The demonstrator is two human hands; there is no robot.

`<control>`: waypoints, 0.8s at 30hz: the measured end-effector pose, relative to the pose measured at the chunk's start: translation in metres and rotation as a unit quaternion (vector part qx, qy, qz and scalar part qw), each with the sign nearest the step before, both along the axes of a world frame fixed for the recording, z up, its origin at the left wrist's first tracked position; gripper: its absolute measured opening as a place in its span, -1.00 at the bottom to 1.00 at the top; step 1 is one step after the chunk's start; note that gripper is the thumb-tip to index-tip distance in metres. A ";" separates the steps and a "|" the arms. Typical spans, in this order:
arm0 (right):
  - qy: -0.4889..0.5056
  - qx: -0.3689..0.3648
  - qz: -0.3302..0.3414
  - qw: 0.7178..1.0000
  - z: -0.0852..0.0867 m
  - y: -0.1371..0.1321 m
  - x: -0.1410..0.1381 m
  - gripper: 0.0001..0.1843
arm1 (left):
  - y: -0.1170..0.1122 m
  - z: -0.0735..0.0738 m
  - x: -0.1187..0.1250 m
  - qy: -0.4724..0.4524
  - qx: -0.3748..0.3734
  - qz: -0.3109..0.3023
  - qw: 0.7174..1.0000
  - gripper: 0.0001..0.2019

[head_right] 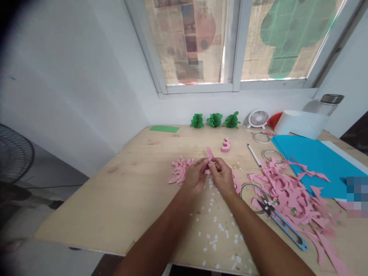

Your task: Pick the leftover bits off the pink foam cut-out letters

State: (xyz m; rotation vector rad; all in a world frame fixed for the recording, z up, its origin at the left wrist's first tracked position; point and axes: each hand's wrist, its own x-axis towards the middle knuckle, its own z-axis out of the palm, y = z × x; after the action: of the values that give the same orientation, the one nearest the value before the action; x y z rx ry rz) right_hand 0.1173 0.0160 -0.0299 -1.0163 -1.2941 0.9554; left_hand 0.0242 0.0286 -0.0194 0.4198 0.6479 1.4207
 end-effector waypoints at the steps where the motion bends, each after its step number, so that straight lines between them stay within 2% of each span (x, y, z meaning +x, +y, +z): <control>1: -0.001 0.000 0.002 1.000 0.000 0.000 0.000 -0.66 | 0.000 0.000 0.000 0.000 -0.001 0.000 1.000 -0.81; 14: -0.031 0.009 0.001 0.999 -0.004 0.000 0.000 -0.63 | -0.002 0.004 -0.001 0.005 -0.005 0.007 1.000 -0.81; 20: -0.097 0.002 -0.053 0.994 -0.003 -0.002 0.002 -0.63 | -0.001 0.007 0.002 0.039 -0.010 0.065 0.997 -0.82; 24: -0.088 0.008 -0.078 0.993 0.000 -0.003 0.001 -0.66 | -0.001 0.010 0.003 0.060 -0.010 0.105 0.993 -0.82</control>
State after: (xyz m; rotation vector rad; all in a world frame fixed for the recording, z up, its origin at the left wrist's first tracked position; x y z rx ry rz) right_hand 0.1180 0.0127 -0.0301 -1.1910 -1.3434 0.7488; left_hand 0.0275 0.0275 -0.0090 0.4334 0.8232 1.5947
